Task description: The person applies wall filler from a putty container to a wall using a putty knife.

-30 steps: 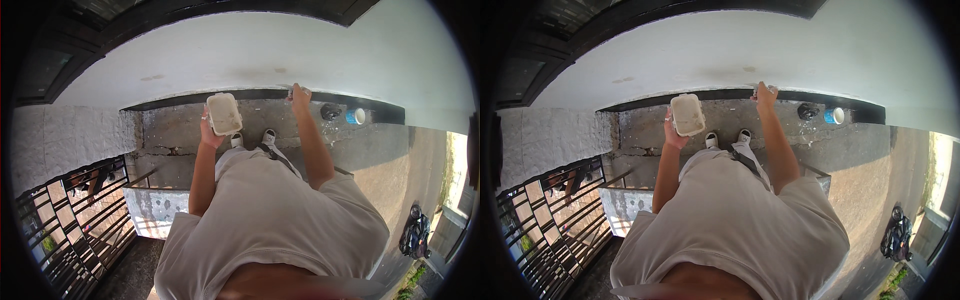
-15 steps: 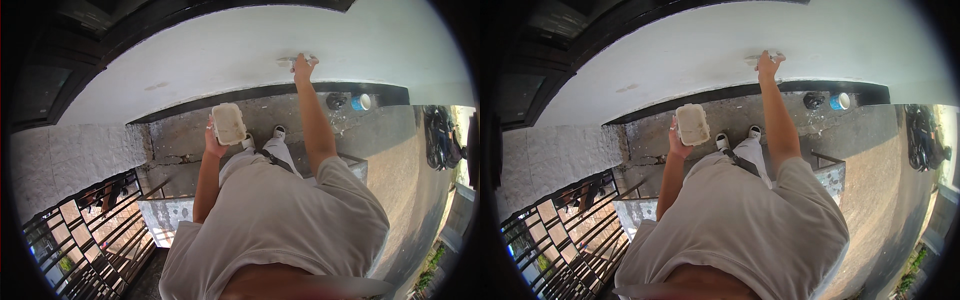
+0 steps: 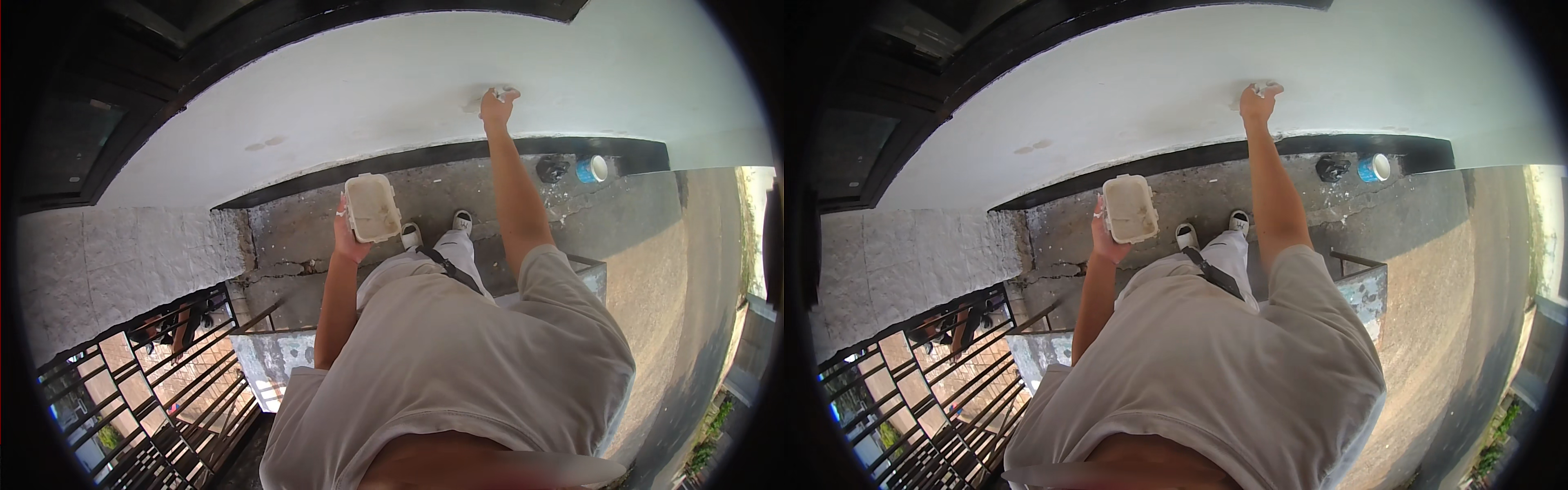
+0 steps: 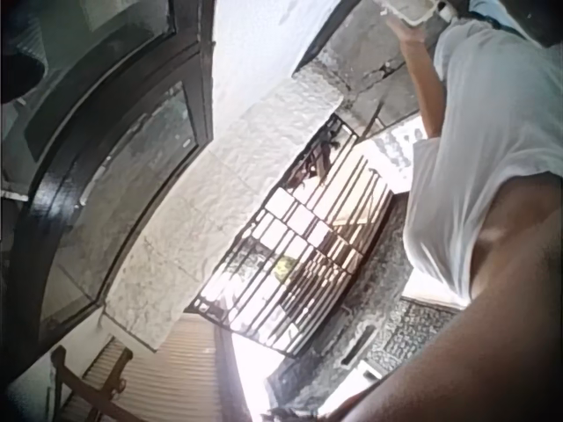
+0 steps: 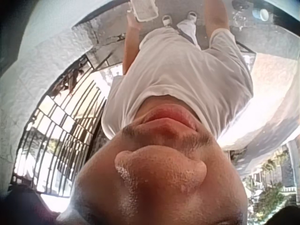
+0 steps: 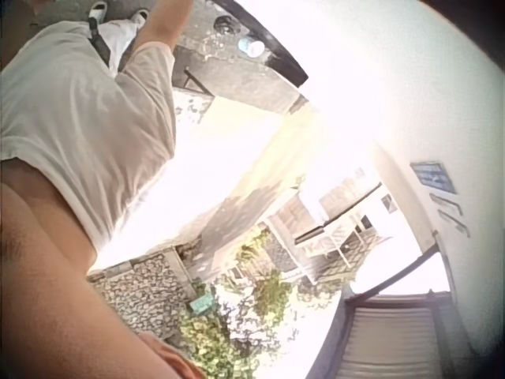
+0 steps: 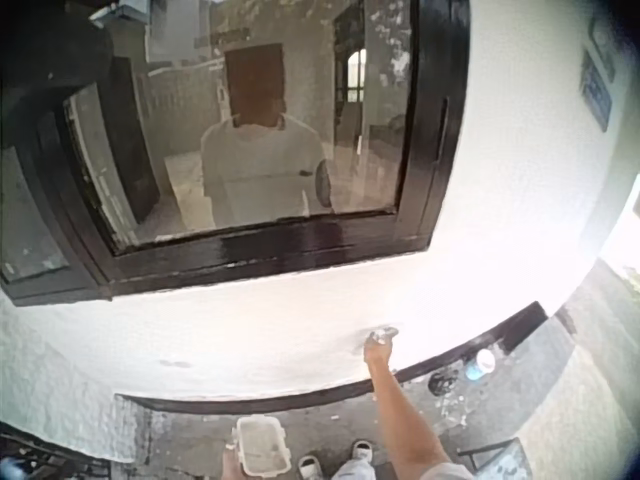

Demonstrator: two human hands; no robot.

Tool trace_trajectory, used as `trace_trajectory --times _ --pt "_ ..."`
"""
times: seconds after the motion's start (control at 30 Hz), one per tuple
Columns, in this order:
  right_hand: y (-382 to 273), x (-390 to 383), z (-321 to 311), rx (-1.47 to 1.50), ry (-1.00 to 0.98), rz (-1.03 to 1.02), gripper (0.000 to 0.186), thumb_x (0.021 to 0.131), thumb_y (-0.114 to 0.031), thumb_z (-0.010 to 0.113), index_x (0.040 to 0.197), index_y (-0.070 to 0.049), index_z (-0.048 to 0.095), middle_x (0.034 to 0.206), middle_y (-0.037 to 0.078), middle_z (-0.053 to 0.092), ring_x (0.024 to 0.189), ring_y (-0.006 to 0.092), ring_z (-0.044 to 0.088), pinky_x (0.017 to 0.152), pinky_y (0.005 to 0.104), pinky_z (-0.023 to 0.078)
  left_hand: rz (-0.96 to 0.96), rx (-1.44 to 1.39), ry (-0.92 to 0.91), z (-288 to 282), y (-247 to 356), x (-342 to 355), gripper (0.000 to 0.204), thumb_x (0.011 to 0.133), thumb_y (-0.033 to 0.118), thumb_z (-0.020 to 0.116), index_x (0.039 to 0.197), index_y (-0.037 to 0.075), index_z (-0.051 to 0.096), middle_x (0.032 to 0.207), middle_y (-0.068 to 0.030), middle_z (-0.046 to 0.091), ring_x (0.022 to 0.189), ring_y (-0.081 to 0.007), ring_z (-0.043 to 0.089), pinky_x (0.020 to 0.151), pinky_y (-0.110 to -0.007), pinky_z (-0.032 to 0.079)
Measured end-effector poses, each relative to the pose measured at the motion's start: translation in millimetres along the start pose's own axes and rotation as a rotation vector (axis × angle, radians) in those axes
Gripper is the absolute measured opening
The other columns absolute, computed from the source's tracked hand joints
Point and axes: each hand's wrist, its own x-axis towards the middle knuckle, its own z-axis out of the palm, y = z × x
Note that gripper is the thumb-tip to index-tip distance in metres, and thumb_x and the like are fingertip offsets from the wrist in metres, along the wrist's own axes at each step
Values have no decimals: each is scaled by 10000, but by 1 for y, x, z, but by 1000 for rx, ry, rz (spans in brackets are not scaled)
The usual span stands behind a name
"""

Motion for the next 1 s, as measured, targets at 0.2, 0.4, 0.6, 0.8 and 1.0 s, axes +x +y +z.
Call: trace_trajectory --times 0.2,0.4,0.6,0.8,1.0 --pt "64 12 -37 -104 145 -288 350 928 -184 568 1177 -81 345 886 170 616 614 191 599 447 314 464 -9 15 -35 7 2 6 618 1018 568 347 1443 135 462 1377 -129 563 1221 -339 580 1017 -530 490" --pt "39 36 18 -139 156 -353 326 924 -175 573 1137 -68 351 847 167 602 620 212 594 534 343 484 -33 38 -48 3 4 26 627 1015 571 355 1453 132 448 1377 -130 563 1221 -332 582 1016 -525 493" --pt "8 -35 -13 -6 14 -338 318 925 -155 584 1114 -46 353 868 187 604 714 243 615 633 368 508 -11 26 -116 -4 8 26 657 984 596 412 1456 141 448 1400 -133 546 1233 -340 572 1028 -534 479" --pt "20 -16 10 -233 118 -264 347 901 -143 561 1150 -9 359 990 266 640 957 442 650 892 477 496 -24 34 -114 2 7 32 662 989 598 396 1463 138 440 1402 -137 543 1229 -343 574 1028 -535 479" --pt "-6 -23 31 85 54 -262 251 910 -100 525 1070 -26 347 898 195 589 802 325 605 824 403 487 -33 52 -65 -3 9 33 664 988 597 395 1461 132 445 1385 -145 556 1217 -353 580 1014 -540 486"
